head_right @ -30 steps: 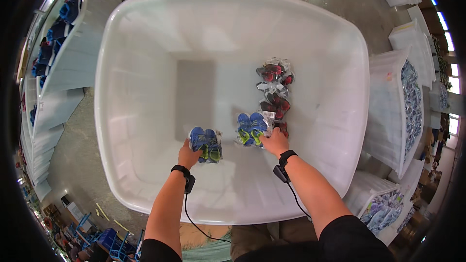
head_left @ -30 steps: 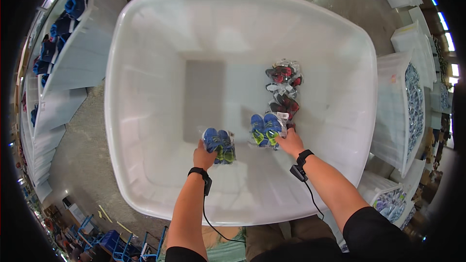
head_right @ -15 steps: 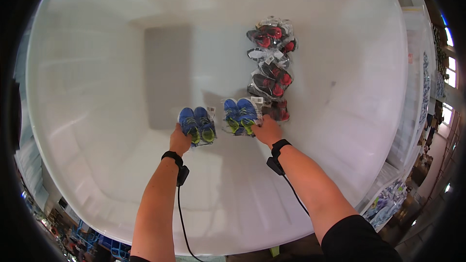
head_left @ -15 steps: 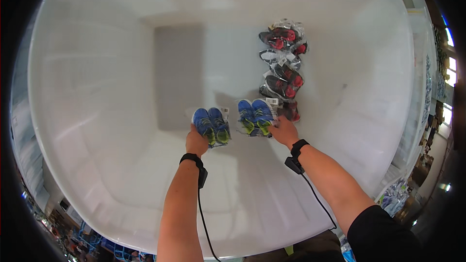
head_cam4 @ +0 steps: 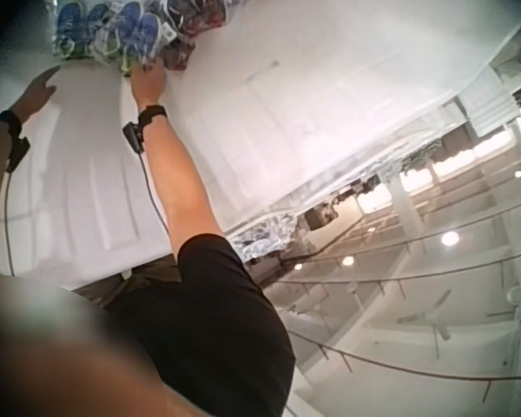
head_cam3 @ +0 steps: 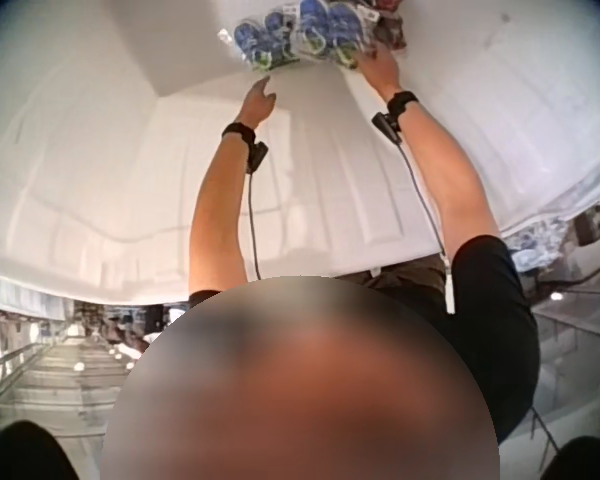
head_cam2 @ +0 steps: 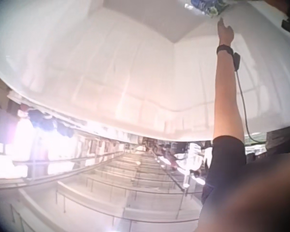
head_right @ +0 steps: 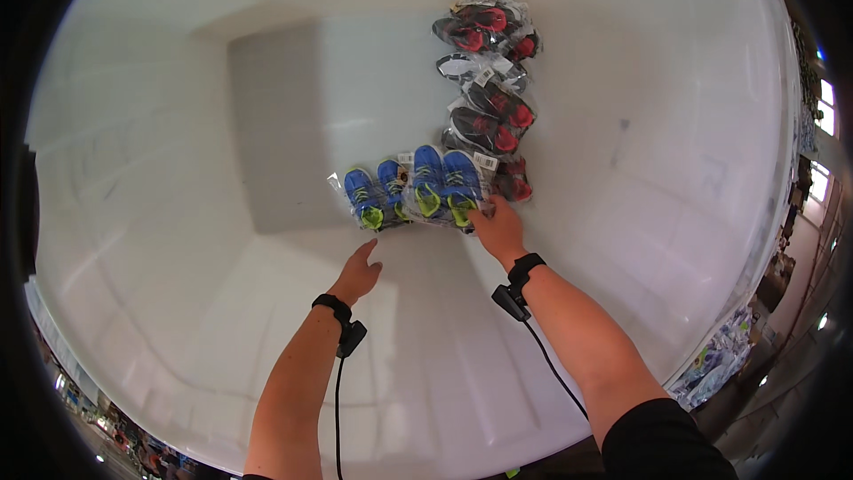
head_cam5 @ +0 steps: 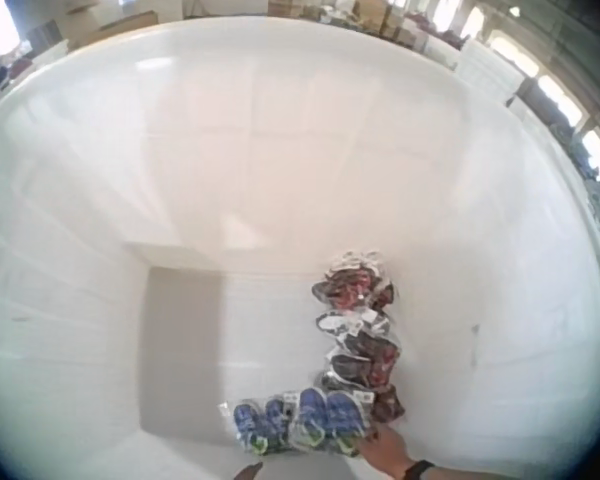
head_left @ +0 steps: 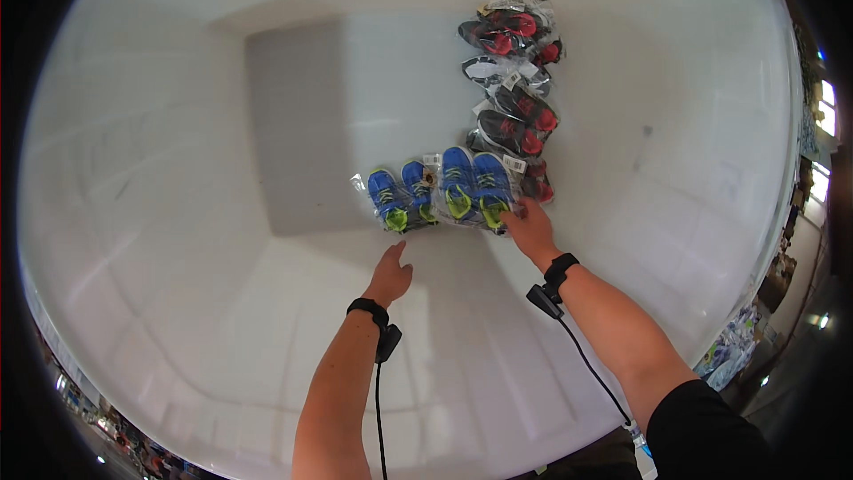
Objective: The person picks packaged shoes from a conveyor belt and places them into large white bins. They handle multiple pairs of shoes, including blue and red styles, moving them from the belt to the bins in a repetitive sorting process.
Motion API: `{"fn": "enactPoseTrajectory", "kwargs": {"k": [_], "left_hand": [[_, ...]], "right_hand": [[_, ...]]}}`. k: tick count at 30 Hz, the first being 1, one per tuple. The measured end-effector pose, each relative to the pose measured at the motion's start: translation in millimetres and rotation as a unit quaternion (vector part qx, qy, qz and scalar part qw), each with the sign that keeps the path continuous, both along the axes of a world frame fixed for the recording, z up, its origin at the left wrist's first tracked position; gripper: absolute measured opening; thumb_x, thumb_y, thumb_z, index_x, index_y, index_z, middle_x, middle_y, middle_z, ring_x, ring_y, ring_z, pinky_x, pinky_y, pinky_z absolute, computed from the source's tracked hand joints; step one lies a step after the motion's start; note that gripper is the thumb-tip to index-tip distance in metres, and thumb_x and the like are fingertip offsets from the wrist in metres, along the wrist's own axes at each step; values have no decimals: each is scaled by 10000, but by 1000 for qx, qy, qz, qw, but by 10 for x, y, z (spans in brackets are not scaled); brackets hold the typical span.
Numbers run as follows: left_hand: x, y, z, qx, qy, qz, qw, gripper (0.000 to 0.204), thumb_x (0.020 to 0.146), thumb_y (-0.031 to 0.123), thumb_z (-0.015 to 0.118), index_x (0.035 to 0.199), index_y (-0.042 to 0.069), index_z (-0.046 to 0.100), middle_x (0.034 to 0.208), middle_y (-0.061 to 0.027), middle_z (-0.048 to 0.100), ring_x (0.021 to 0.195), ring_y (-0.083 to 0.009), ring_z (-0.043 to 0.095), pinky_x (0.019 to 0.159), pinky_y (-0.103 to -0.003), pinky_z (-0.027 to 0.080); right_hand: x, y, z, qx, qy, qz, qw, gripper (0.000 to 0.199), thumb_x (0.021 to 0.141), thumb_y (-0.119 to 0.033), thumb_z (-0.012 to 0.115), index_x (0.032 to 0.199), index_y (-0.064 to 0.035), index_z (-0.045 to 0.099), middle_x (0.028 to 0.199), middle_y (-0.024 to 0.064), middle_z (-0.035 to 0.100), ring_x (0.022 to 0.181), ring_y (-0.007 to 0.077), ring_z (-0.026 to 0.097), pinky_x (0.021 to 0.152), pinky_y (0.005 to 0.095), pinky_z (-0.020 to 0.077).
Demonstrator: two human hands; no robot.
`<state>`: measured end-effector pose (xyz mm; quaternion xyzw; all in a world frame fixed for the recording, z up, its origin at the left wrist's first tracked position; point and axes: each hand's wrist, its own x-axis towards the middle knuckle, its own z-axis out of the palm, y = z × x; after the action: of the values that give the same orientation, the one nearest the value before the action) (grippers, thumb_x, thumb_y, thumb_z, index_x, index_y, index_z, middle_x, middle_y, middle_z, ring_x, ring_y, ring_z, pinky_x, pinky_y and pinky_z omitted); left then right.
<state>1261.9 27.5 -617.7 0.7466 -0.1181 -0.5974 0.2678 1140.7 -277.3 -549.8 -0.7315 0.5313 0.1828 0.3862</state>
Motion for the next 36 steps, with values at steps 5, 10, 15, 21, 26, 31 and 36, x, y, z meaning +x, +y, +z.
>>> {"fn": "enactPoseTrajectory", "kwargs": {"k": [5, 10, 15, 21, 26, 31, 36], "left_hand": [[67, -35, 225, 5, 16, 75, 997, 502, 940, 165, 619, 1411, -2, 562, 1255, -237, 672, 1171, -376, 639, 1011, -420, 505], [183, -92, 647, 62, 124, 130, 982, 442, 949, 154, 609, 1361, -4, 610, 1019, -162, 743, 880, -253, 690, 805, -357, 542], [421, -191, 934, 84, 115, 121, 982, 434, 950, 160, 606, 1350, -9, 617, 986, -150, 744, 859, -226, 683, 789, -349, 535], [764, -398, 1535, 34, 76, 172, 982, 426, 945, 165, 618, 1334, -7, 622, 996, -171, 752, 896, -267, 708, 813, -361, 544], [580, -395, 2705, -46, -5, 226, 973, 424, 965, 139, 614, 1360, -12, 591, 1055, -118, 721, 918, -196, 675, 819, -334, 556], [-365, -981, 4419, -122, -135, 319, 930, 349, 986, 149, 618, 1312, 24, 617, 1048, -142, 746, 953, -235, 704, 876, -367, 559], [-2287, -808, 5513, -121, -188, 495, 840, 349, 985, 145, 623, 1307, 13, 616, 1039, -120, 741, 951, -195, 697, 857, -349, 552]], "right_hand": [[118, 116, -123, 4, -39, 10, 999, 621, 844, -385, 741, 1295, 23, 615, 1036, 174, 722, 934, 322, 695, 829, 419, 531], [164, 181, -241, 125, -77, 40, 988, 636, 855, -385, 725, 1331, 19, 601, 1080, 184, 718, 1010, 342, 682, 882, 424, 523], [74, 320, -320, 93, 78, 181, 976, 553, 877, -365, 673, 1303, -14, 636, 1187, 221, 709, 1139, 397, 655, 951, 460, 524], [48, 331, 81, 157, 35, 240, 957, 438, 880, -289, 654, 1240, -39, 667, 1094, 200, 727, 1031, 392, 689, 890, 458, 542], [129, 79, 1042, 171, -64, 329, 927, 328, 863, -228, 655, 1125, -37, 704, 914, 173, 718, 837, 349, 685, 743, 446, 526], [28, -1103, 2276, 264, -60, 280, 921, 289, 890, -155, 687, 1135, -1, 686, 940, 97, 730, 791, 185, 693, 733, 336, 546], [-229, -1344, 3042, 354, -99, 327, 871, 301, 906, -158, 665, 1178, -31, 648, 905, 44, 714, 761, 131, 693, 616, 267, 523]]}}
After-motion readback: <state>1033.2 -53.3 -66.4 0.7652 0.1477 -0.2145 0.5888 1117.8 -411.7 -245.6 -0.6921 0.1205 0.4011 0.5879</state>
